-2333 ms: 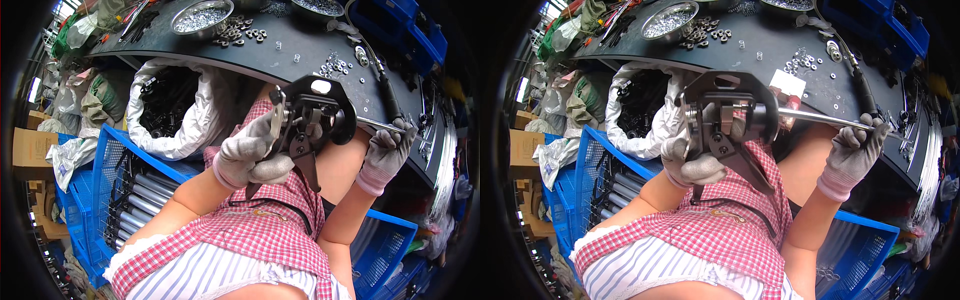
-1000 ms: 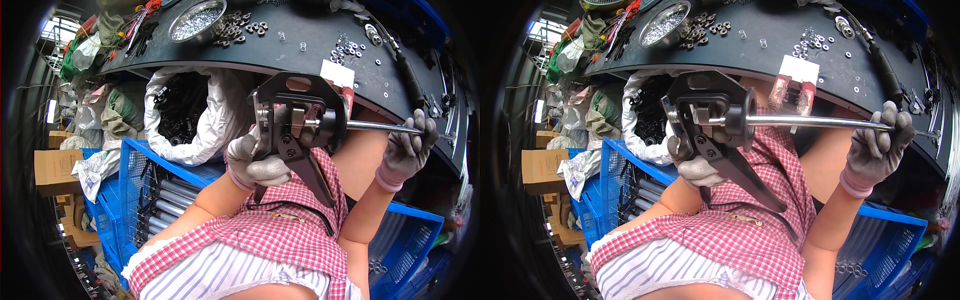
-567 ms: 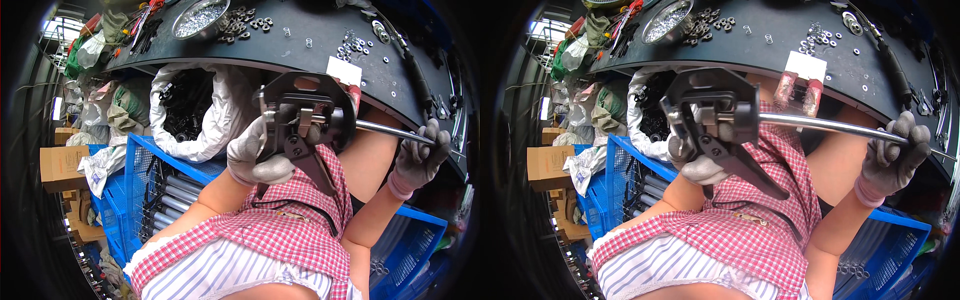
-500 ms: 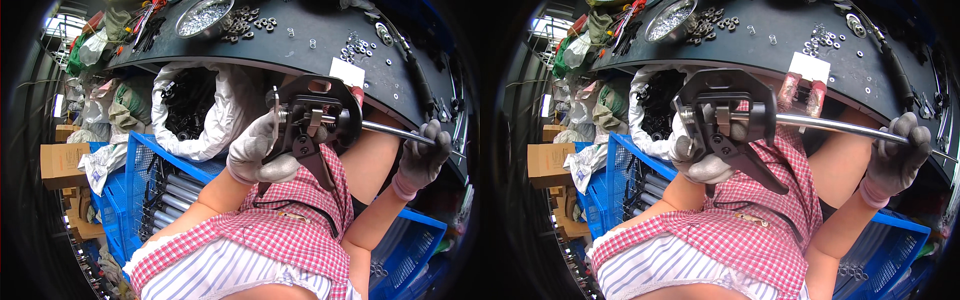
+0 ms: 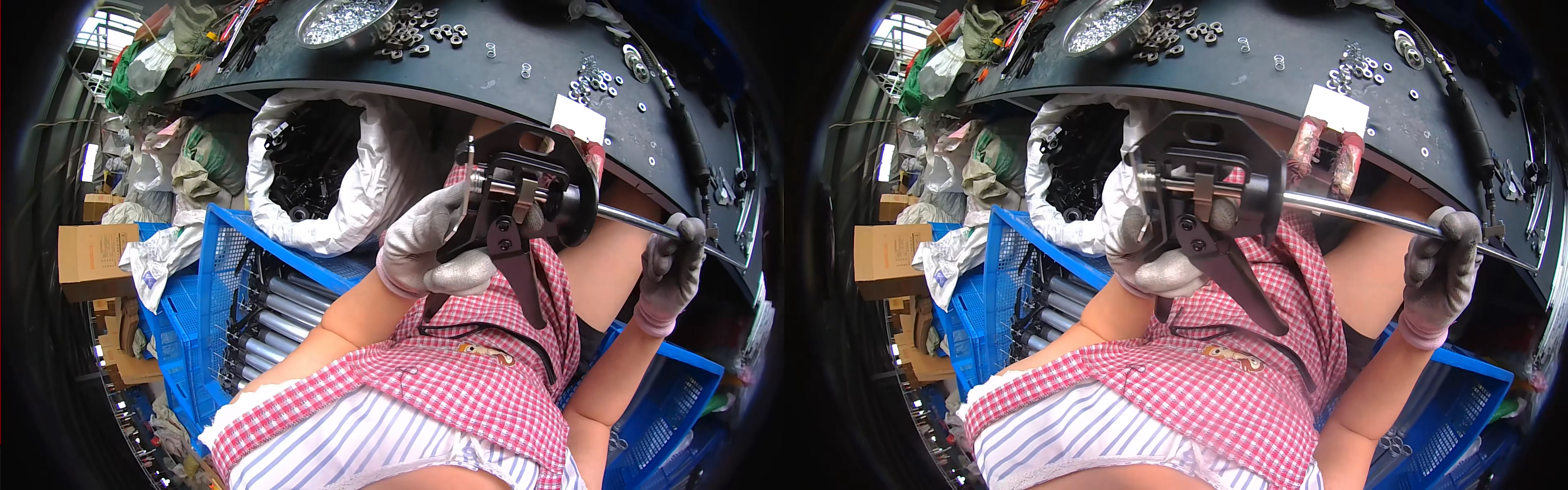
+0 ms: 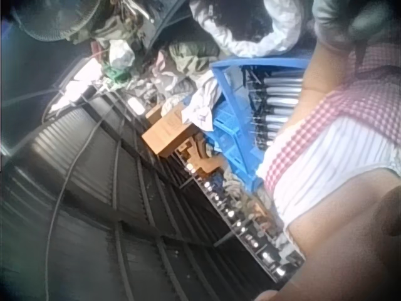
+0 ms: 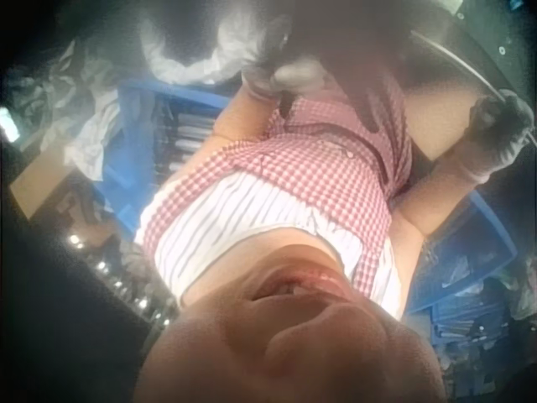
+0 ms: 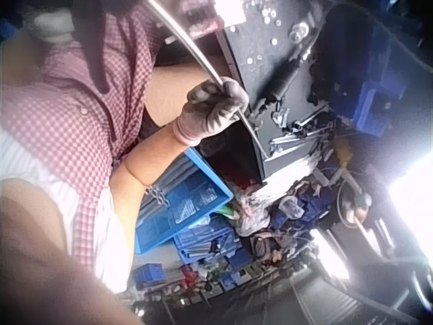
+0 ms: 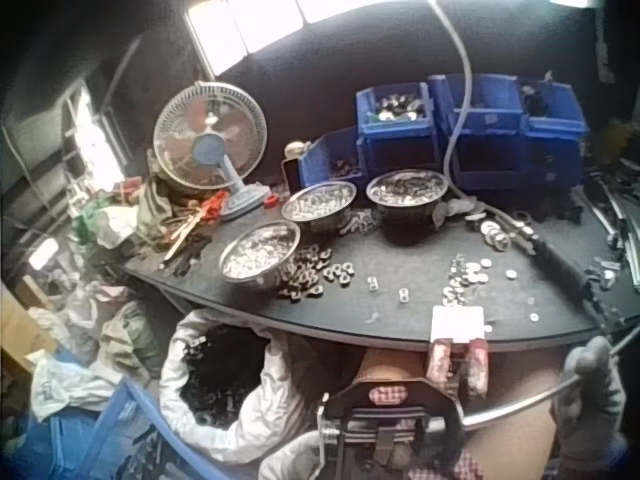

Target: The person places an assembled caulking gun into a crate, then assembles caulking guns by fitting springs, plates, and washers onto handle mechanisms, tightening components with a pneumatic tool, and attaching plunger rods and metal barrels.

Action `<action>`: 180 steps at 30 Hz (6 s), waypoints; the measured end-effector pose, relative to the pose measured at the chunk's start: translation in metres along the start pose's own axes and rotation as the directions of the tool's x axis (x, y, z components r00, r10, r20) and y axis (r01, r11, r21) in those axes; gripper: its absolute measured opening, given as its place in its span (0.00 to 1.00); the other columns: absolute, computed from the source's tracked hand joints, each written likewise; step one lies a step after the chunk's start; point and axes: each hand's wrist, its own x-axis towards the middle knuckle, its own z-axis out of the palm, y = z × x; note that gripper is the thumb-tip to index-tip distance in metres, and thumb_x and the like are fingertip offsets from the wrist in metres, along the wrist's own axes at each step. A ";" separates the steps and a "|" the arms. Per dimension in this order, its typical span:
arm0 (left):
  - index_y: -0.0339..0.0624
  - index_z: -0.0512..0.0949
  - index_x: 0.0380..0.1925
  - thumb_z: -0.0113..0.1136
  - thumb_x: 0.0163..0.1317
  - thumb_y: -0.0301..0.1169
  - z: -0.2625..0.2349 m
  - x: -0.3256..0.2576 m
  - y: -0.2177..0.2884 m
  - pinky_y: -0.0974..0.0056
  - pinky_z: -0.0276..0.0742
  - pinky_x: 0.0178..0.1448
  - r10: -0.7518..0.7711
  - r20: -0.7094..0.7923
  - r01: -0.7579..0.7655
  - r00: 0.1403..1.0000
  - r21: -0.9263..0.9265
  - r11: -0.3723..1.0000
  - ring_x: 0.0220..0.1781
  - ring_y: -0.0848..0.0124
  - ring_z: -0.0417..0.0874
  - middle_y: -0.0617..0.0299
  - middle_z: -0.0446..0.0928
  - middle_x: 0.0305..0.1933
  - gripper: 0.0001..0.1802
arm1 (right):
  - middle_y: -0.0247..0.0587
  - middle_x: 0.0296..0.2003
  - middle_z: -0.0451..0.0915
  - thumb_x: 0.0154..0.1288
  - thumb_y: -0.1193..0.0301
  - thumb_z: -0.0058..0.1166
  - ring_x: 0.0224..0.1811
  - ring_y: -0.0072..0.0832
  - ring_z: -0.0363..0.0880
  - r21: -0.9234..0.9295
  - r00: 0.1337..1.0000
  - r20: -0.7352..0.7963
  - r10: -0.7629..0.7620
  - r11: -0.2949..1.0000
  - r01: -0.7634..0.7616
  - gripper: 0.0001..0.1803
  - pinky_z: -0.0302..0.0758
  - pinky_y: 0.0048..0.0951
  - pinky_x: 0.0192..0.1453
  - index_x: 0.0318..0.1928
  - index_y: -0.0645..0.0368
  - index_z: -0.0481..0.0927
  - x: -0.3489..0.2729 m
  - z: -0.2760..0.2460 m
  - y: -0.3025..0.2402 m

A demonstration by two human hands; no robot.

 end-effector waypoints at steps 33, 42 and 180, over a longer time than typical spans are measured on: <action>0.31 0.64 0.62 0.44 0.71 0.39 0.043 -0.075 0.051 0.78 0.55 0.16 0.065 -0.376 0.143 0.924 0.500 0.854 0.14 0.82 0.62 0.47 0.77 0.49 0.27 | 0.36 0.21 0.72 0.53 0.85 0.51 0.20 0.28 0.72 -0.763 0.745 0.645 0.170 0.084 0.641 0.27 0.68 0.24 0.26 0.56 0.58 0.78 -0.001 0.072 0.028; 0.23 0.65 0.57 0.50 0.68 0.43 0.029 -0.069 0.041 0.78 0.60 0.14 -0.062 -0.440 0.268 0.896 0.423 0.866 0.15 0.79 0.69 0.42 0.75 0.49 0.31 | 0.30 0.18 0.64 0.61 0.83 0.50 0.19 0.15 0.63 -0.867 0.767 0.408 0.496 0.475 0.154 0.22 0.64 0.20 0.24 0.57 0.63 0.77 -0.015 0.051 0.013; 0.36 0.66 0.58 0.47 0.72 0.42 0.006 -0.043 0.092 0.82 0.61 0.17 0.914 -0.043 -0.176 0.403 0.976 0.124 0.18 0.85 0.69 0.53 0.73 0.55 0.23 | 0.41 0.45 0.81 0.46 0.87 0.51 0.45 0.32 0.80 -0.908 0.948 0.104 0.300 -0.361 0.214 0.25 0.75 0.27 0.52 0.47 0.54 0.80 0.317 -0.018 0.077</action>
